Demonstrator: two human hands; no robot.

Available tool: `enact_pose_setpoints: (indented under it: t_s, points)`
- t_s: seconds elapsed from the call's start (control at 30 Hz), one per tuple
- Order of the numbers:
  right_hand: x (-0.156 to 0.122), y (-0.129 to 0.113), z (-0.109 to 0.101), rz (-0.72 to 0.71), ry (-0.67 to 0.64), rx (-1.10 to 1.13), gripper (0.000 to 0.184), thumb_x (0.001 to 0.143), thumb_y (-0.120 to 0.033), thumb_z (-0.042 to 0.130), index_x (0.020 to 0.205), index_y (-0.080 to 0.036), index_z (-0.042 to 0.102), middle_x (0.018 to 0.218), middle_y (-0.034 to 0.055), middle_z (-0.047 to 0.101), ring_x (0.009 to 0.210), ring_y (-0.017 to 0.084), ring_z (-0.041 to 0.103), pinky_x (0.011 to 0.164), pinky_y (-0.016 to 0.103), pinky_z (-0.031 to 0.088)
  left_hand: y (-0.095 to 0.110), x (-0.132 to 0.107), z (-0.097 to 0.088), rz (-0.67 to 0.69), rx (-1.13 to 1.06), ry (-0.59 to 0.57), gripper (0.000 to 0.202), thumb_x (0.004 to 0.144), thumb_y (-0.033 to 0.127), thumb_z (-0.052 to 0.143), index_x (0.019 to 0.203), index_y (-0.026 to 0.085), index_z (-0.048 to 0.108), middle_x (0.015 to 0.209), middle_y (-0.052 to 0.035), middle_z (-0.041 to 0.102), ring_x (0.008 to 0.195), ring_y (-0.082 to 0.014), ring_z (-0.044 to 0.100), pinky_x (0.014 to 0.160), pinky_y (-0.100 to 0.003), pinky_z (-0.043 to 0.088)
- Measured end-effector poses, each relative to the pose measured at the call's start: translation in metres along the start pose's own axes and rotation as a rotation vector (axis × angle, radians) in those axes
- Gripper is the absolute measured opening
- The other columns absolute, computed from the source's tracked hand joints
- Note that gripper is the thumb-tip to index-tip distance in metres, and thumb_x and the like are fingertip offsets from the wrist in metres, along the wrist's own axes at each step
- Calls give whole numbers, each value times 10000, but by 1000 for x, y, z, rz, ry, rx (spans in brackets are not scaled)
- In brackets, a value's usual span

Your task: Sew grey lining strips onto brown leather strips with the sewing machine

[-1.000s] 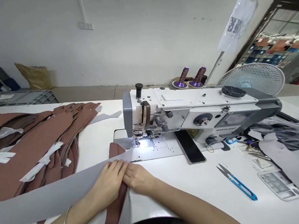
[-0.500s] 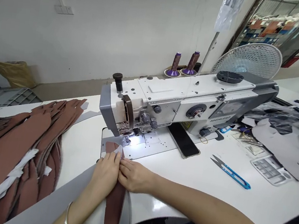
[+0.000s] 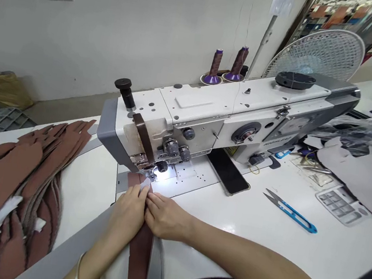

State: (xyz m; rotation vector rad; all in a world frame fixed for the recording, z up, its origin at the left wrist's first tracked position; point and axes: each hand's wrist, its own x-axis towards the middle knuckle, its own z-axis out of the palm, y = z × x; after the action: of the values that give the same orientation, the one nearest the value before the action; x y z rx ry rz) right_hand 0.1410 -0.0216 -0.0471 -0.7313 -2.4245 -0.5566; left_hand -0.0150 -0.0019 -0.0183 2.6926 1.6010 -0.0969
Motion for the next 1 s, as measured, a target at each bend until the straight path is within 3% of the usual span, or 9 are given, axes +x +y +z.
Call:
enact_pose_setpoints:
  t_s: [0.13, 0.37, 0.77, 1.0]
  points:
    - [-1, 5, 0, 16, 6, 5, 226, 888, -51, 451, 793, -52, 655, 862, 210, 678, 887, 282, 649, 822, 414, 532, 4, 8, -8, -34, -51, -99, 435, 922, 102, 387, 1341, 135, 499, 1071, -101, 596, 991, -227, 561, 825, -341, 466]
    - [-2, 12, 5, 82, -25, 33, 254, 912, -40, 418, 823, -41, 656, 852, 194, 664, 893, 272, 626, 800, 396, 532, 8, 21, -17, -46, -61, -167, 434, 943, 133, 364, 1362, 157, 477, 1145, -105, 576, 1082, -249, 545, 860, -356, 460]
    - [-3, 14, 4, 60, -25, 41, 267, 916, -34, 402, 844, -31, 659, 912, 213, 672, 949, 296, 631, 822, 416, 530, 5, 26, -14, -21, -45, -165, 444, 930, 103, 349, 1347, 166, 489, 1110, -103, 583, 1046, -246, 555, 816, -339, 464]
    - [-2, 16, 4, 57, -43, 6, 246, 922, -45, 424, 889, -10, 665, 959, 215, 679, 987, 300, 630, 854, 420, 529, 2, 30, -5, 21, -47, -68, 423, 914, 80, 374, 1300, 164, 525, 1081, -100, 597, 984, -228, 561, 838, -331, 452]
